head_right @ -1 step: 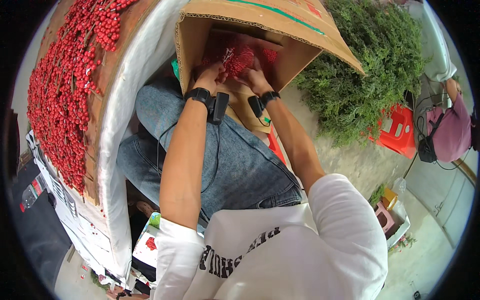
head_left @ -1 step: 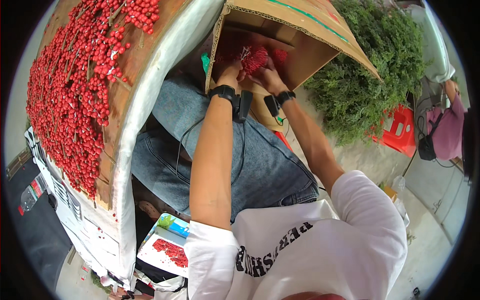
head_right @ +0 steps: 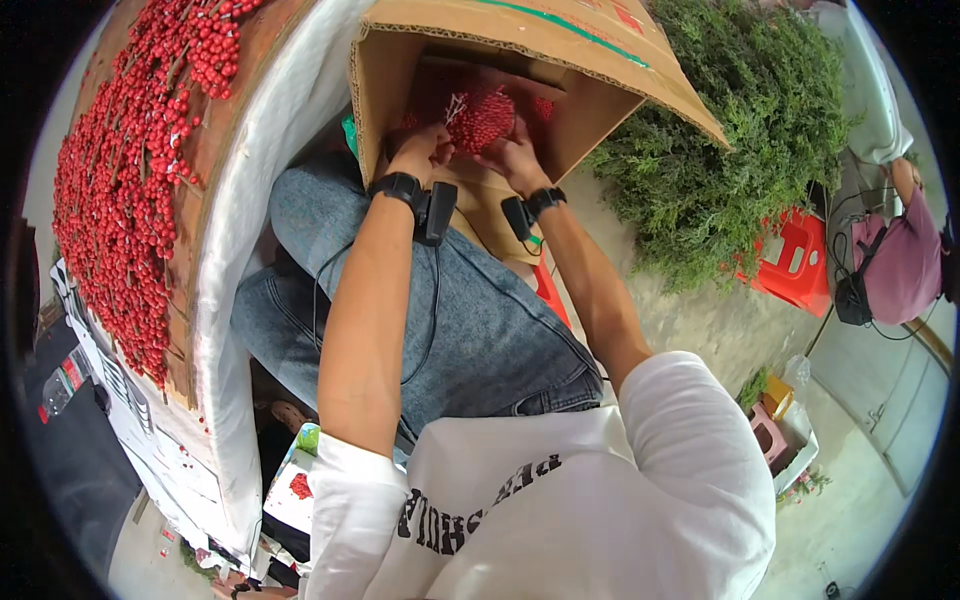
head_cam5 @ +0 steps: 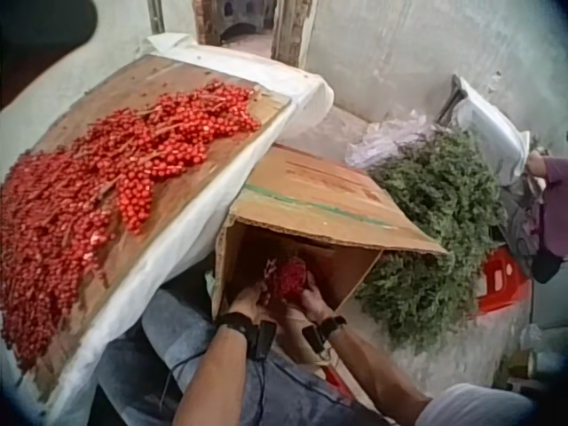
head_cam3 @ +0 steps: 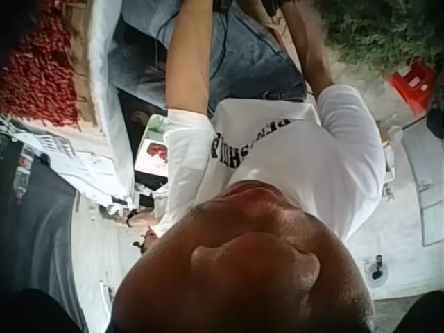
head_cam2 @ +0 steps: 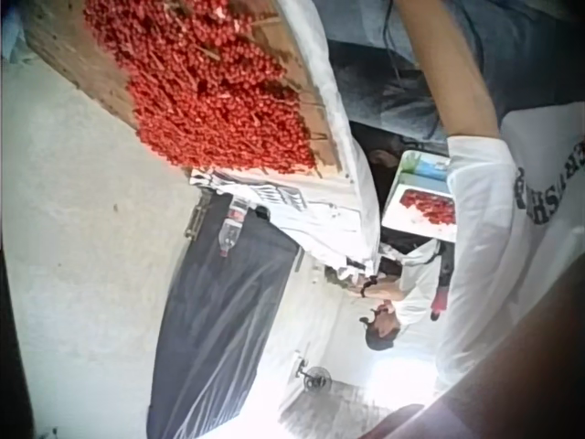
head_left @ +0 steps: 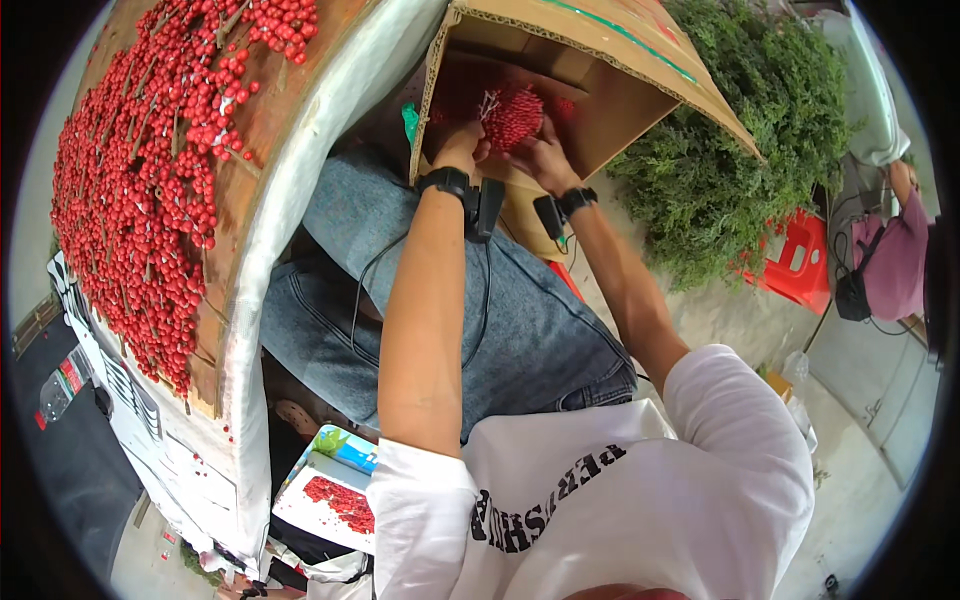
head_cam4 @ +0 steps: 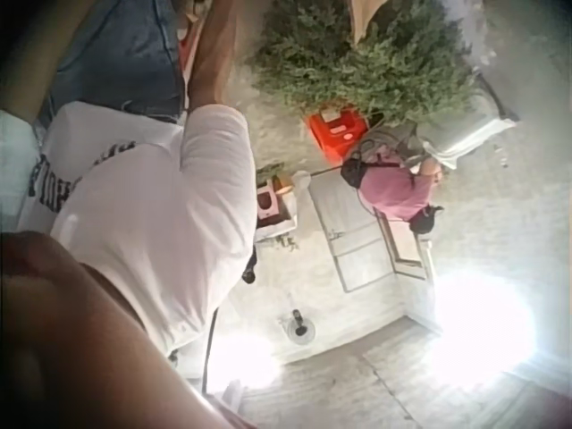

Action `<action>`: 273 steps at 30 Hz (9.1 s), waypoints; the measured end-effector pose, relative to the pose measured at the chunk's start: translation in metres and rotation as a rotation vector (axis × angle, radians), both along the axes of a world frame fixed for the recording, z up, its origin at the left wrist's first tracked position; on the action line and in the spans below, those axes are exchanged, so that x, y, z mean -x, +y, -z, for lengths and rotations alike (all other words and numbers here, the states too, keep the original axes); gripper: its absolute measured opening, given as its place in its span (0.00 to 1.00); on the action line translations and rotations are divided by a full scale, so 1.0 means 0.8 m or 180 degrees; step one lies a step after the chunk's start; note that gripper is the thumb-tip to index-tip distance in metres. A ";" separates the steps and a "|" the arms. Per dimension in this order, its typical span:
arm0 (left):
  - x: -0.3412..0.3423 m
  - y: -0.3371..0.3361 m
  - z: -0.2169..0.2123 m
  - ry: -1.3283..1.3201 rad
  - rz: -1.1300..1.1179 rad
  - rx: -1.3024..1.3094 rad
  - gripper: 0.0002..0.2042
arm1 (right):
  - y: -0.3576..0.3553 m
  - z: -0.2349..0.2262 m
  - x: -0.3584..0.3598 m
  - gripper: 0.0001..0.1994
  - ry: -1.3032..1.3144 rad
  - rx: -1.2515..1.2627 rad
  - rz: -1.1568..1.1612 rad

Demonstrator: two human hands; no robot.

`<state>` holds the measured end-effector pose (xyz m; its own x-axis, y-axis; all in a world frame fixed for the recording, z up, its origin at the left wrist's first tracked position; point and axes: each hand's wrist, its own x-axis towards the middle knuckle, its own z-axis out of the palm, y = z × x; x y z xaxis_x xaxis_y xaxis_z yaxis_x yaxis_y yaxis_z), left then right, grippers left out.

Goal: Packaging bunches of red artificial flowers into small containers and placing them into a box.

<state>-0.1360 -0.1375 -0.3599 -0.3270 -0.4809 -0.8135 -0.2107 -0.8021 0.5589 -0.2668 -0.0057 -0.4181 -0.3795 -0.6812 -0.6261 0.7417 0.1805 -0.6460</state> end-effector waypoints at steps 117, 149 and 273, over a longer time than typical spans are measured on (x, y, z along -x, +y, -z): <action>0.005 0.021 0.014 -0.0503 -0.0415 -0.0747 0.10 | -0.009 0.087 0.015 0.33 0.2567 -0.0451 0.0082; 0.004 0.020 0.004 -0.0067 -0.0010 0.0442 0.17 | 0.026 -0.142 -0.082 0.32 0.3182 -0.0310 0.0343; -0.500 0.184 -0.490 -0.3217 -0.2351 0.3542 0.14 | 0.039 0.177 0.109 0.25 -0.3083 -0.0405 -0.0805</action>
<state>0.2642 0.0095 0.0318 0.6240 -0.7301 0.2785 -0.6002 -0.2195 0.7692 -0.3543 0.0254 -0.5595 0.4775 -0.5780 -0.6618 0.8673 0.4308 0.2495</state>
